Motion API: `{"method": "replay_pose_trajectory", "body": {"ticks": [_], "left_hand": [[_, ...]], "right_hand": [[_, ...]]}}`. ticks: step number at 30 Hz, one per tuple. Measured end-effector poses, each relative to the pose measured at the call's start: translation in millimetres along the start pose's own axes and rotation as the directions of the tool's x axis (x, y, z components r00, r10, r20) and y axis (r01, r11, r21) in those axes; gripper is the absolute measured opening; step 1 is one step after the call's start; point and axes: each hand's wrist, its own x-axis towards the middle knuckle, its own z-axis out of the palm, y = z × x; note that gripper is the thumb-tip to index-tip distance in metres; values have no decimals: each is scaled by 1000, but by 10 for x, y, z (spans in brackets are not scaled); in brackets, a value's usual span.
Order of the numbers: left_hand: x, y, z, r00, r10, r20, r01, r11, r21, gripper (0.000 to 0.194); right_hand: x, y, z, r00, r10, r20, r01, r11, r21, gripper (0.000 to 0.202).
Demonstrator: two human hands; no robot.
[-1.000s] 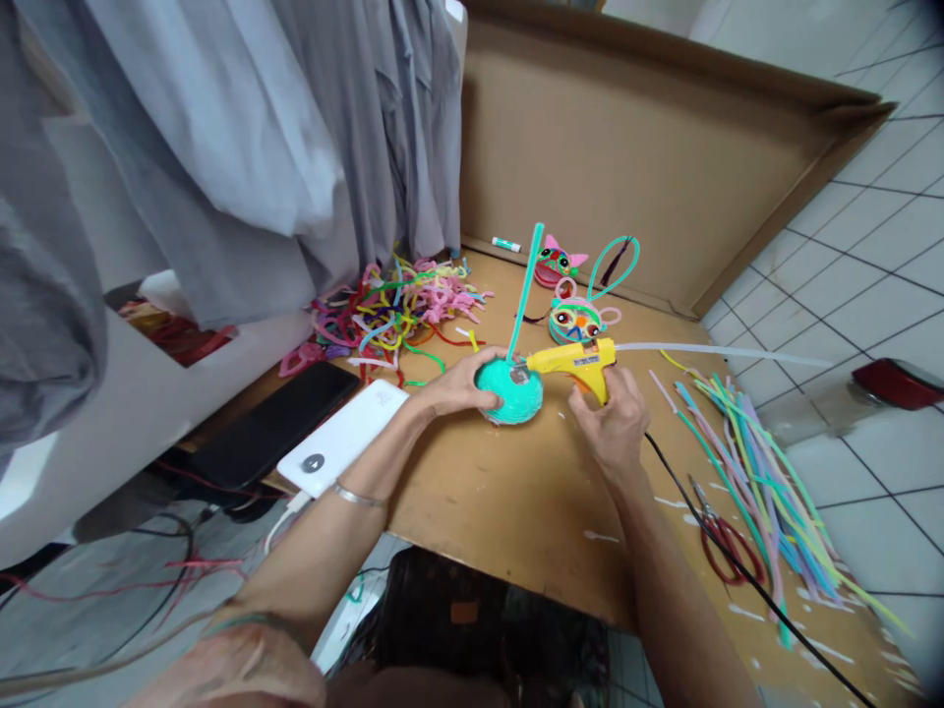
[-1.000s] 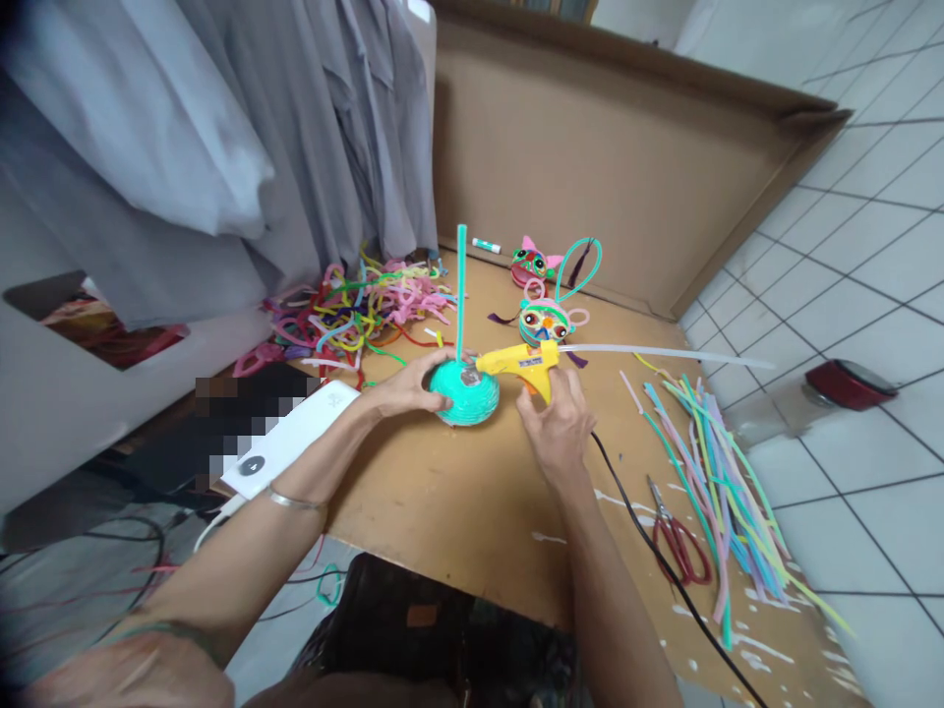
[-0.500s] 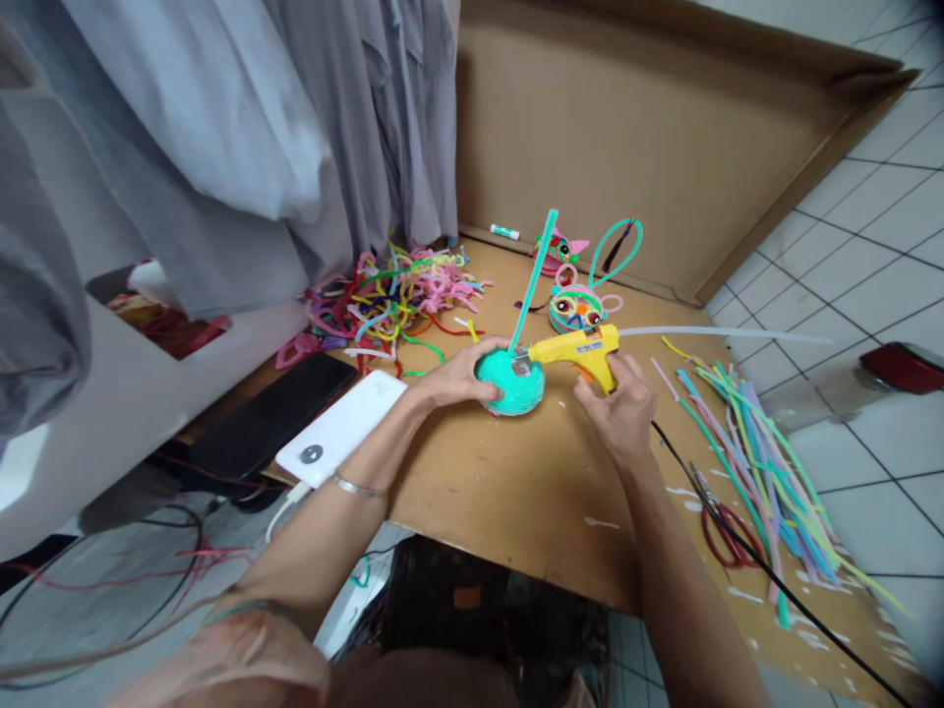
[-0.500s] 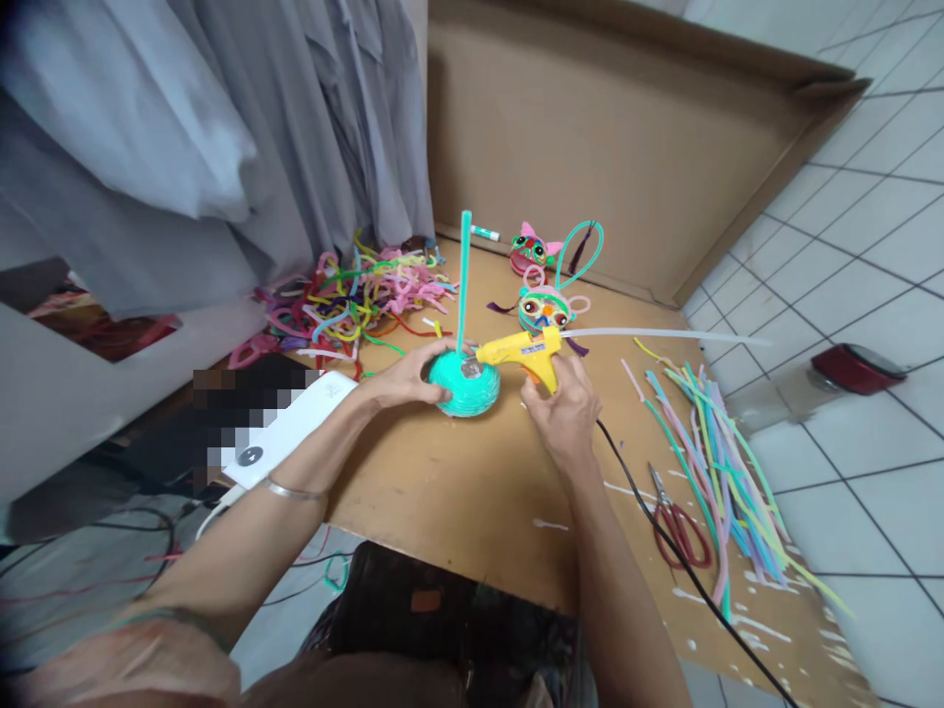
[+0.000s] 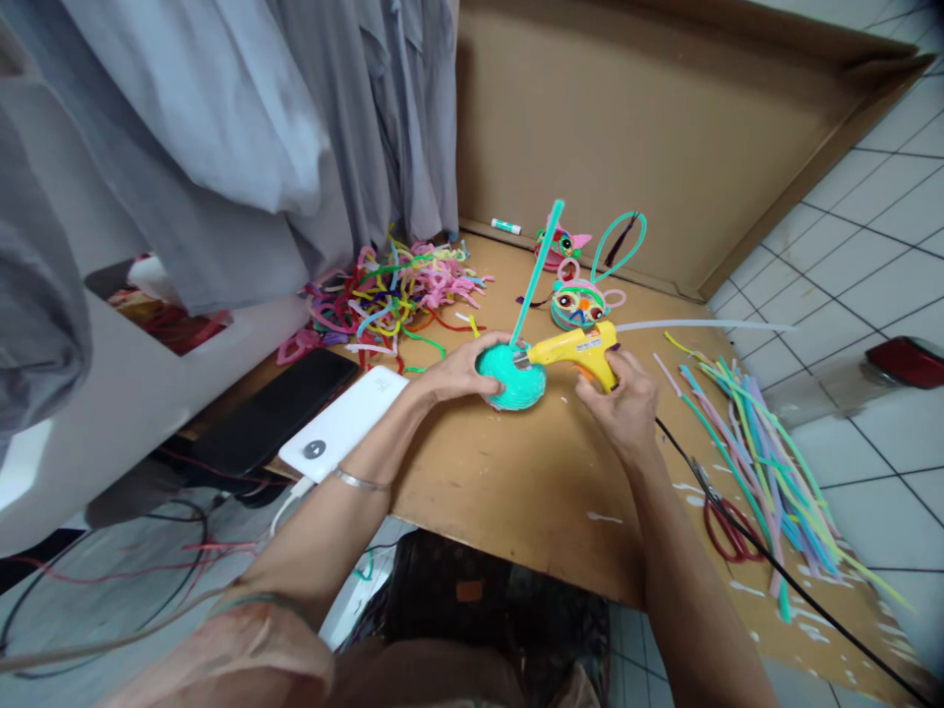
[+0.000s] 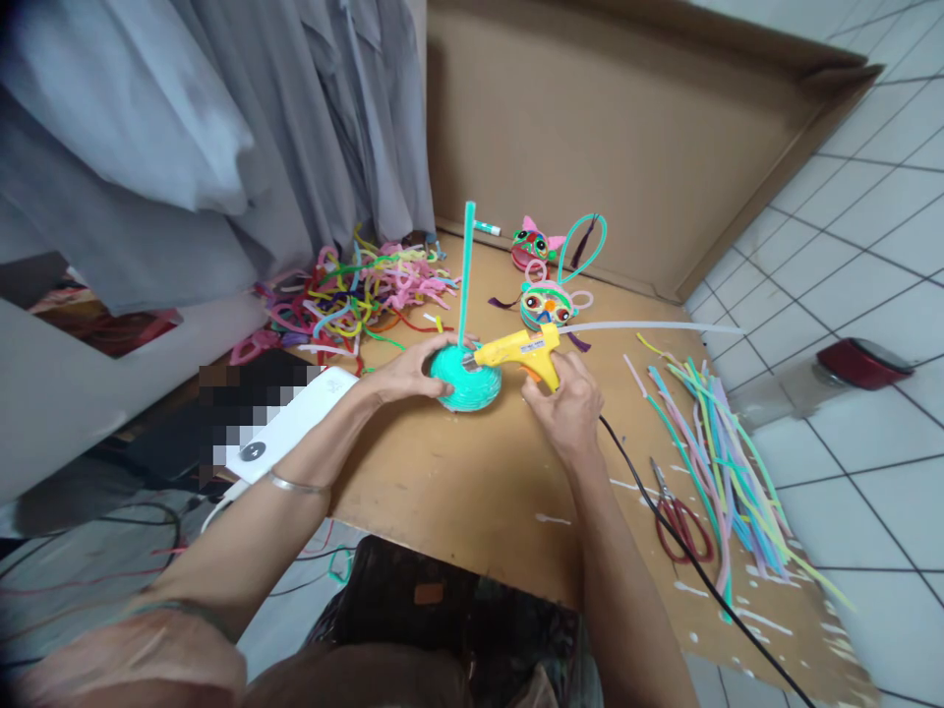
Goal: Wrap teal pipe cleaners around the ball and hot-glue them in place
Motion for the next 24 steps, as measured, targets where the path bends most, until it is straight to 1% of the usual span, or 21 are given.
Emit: {"method": "replay_pose_trajectory", "body": {"ticks": [5, 8, 14, 24], "left_hand": [[-2, 21, 9, 1000, -19, -8, 19, 1000, 4, 79], [-1, 37, 4, 1000, -9, 0, 9, 1000, 21, 80], [-2, 49, -16, 1000, 20, 17, -21, 997, 75, 77], [-16, 50, -6, 1000, 20, 9, -20, 997, 70, 75]], "right_hand": [[5, 33, 18, 998, 30, -48, -30, 999, 12, 13], [7, 45, 25, 997, 47, -66, -46, 999, 19, 13], [-8, 19, 26, 997, 47, -60, -46, 999, 15, 12], [4, 23, 9, 999, 24, -46, -23, 999, 25, 10]]}}
